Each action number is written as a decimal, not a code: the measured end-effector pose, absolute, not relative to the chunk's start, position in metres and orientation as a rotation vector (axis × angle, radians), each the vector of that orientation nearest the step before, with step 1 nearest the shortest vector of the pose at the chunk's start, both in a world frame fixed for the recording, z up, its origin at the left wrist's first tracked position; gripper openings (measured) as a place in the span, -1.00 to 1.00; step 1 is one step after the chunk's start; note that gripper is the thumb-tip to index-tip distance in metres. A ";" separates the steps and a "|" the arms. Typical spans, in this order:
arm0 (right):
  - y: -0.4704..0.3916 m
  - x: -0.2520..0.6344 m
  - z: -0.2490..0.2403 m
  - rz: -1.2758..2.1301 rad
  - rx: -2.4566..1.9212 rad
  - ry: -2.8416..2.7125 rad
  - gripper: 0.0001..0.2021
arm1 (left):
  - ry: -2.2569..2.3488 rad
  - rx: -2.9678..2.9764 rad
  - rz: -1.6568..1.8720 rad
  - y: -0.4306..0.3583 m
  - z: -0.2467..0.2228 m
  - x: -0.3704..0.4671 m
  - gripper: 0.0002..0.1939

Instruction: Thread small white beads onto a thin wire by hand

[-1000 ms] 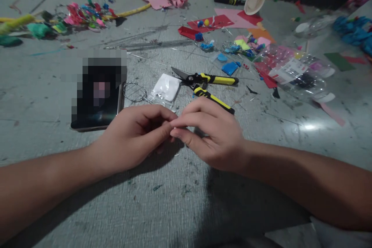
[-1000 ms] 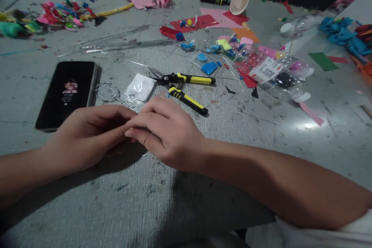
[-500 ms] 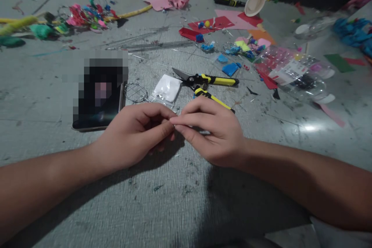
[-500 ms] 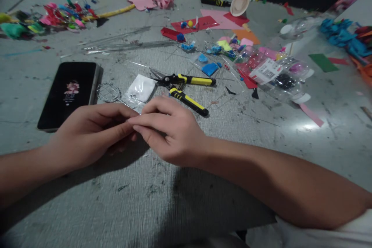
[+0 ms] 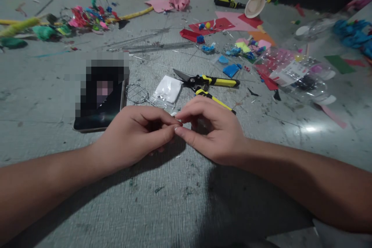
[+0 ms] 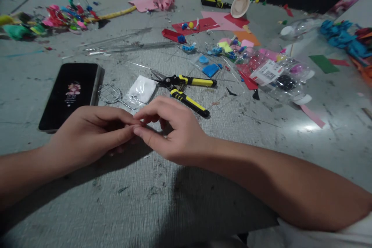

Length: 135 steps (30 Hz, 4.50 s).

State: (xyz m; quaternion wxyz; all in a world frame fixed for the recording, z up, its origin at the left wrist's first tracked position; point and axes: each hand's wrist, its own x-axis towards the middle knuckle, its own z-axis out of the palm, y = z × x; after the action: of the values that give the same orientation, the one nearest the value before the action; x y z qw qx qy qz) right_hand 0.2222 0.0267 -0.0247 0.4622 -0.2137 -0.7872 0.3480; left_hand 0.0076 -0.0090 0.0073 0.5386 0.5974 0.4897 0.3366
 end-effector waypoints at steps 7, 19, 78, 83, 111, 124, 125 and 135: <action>0.029 0.223 -0.026 1.278 -0.626 -1.790 -0.70 | 1.151 1.473 0.809 -0.009 0.007 0.009 -0.90; 0.030 0.223 -0.024 1.410 -0.682 -1.689 -0.90 | 1.158 1.427 0.853 -0.012 0.005 0.012 -0.90; 0.025 0.230 -0.016 1.060 -0.450 -2.137 -0.58 | 0.923 0.459 0.938 -0.038 0.003 0.028 -0.74; 0.025 0.228 -0.015 1.023 -0.441 -2.116 -0.59 | 0.882 0.486 0.962 -0.037 0.003 0.028 -0.79; 0.023 0.228 -0.015 0.872 -0.394 -2.136 -0.65 | 0.820 0.677 0.961 -0.033 -0.004 0.024 -0.91; 0.023 0.228 -0.018 0.954 -0.272 -2.087 -0.68 | 0.827 0.764 0.925 -0.032 -0.003 0.020 -0.88; 0.023 0.228 -0.018 0.981 -0.252 -2.087 -0.67 | 0.808 0.784 0.917 -0.032 -0.003 0.019 -0.88; 0.023 0.230 -0.019 1.018 -0.234 -2.094 -0.64 | 0.776 0.767 0.898 -0.033 -0.006 0.018 -0.94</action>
State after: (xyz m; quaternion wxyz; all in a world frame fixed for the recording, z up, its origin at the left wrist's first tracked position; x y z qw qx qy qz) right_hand 0.2300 0.0233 -0.0188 0.3901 -0.0923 -0.8239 0.4007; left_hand 0.0180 -0.0327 -0.0062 0.7609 0.3522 0.3564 0.4124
